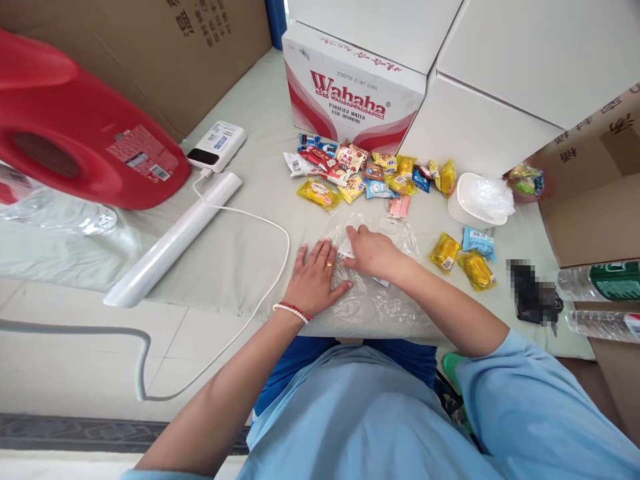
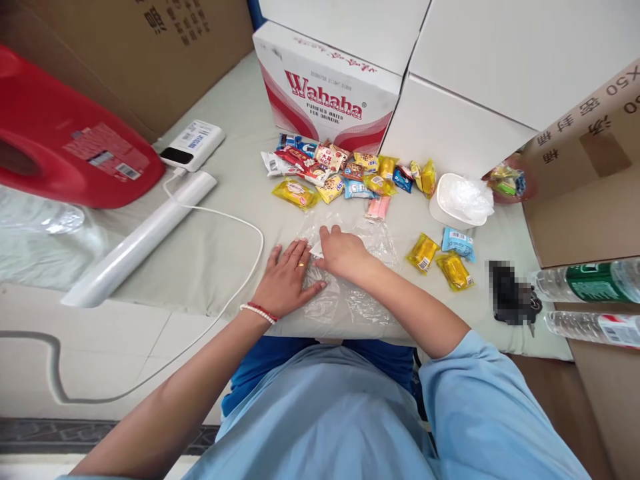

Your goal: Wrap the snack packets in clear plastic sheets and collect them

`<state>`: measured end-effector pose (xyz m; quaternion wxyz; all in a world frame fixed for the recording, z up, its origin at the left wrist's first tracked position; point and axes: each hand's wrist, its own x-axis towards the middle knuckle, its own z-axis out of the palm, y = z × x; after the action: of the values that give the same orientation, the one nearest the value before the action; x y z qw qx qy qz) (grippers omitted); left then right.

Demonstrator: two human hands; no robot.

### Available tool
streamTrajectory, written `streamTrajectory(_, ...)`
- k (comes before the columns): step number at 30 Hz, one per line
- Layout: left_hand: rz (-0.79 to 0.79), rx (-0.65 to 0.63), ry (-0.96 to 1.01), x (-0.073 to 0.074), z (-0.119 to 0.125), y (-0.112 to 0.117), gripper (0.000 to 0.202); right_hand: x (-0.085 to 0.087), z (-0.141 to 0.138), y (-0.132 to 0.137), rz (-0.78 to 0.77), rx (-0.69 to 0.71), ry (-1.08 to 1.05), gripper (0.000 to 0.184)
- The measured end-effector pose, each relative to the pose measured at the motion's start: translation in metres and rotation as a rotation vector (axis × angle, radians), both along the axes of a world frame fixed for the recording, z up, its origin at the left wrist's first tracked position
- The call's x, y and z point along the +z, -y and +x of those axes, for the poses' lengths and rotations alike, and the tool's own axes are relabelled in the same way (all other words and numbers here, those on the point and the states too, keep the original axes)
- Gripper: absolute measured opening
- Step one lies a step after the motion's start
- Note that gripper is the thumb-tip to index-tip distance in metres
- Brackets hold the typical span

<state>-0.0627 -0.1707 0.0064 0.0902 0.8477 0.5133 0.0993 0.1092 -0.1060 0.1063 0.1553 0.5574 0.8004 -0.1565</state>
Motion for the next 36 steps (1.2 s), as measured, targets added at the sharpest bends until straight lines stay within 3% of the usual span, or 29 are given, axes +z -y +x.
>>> streamTrajectory(2,-0.001,-0.001,-0.003,0.000,0.000,0.000,0.086,-0.008,0.002,0.008,-0.009,-0.007,0.008,0.089)
streamTrajectory(4,-0.002,-0.002,-0.006,0.001,0.000,0.000,0.087,-0.013,0.010,0.016,0.011,-0.036,0.029,0.091)
streamTrajectory(11,-0.008,0.004,-0.015,0.003,0.000,0.000,0.087,-0.016,0.032,0.031,0.049,-0.041,0.031,0.049)
streamTrajectory(13,-0.008,0.004,-0.006,0.003,0.000,0.000,0.087,-0.011,0.036,0.029,0.040,-0.019,0.028,0.045)
streamTrajectory(19,-0.008,0.007,0.023,0.002,0.001,0.001,0.088,0.006,0.040,0.021,0.075,0.028,-0.023,0.051)
streamTrajectory(24,-0.013,0.013,0.038,0.000,0.000,-0.001,0.091,-0.016,0.038,0.015,0.005,0.082,-0.119,0.058)
streamTrajectory(27,0.009,0.035,0.097,-0.001,-0.005,-0.001,0.094,-0.023,0.052,0.016,0.046,0.110,-0.253,0.070)
streamTrajectory(30,0.066,0.008,0.158,0.000,-0.015,0.001,0.079,-0.013,0.085,0.032,0.135,0.106,-0.422,0.061)
streamTrajectory(33,0.058,-0.192,0.165,0.003,-0.030,0.007,0.054,-0.003,0.120,0.068,0.122,0.100,-0.539,0.040)
streamTrajectory(36,-0.035,-0.344,0.184,0.007,-0.046,0.016,0.060,-0.013,0.142,0.113,0.035,0.086,-0.578,0.050)
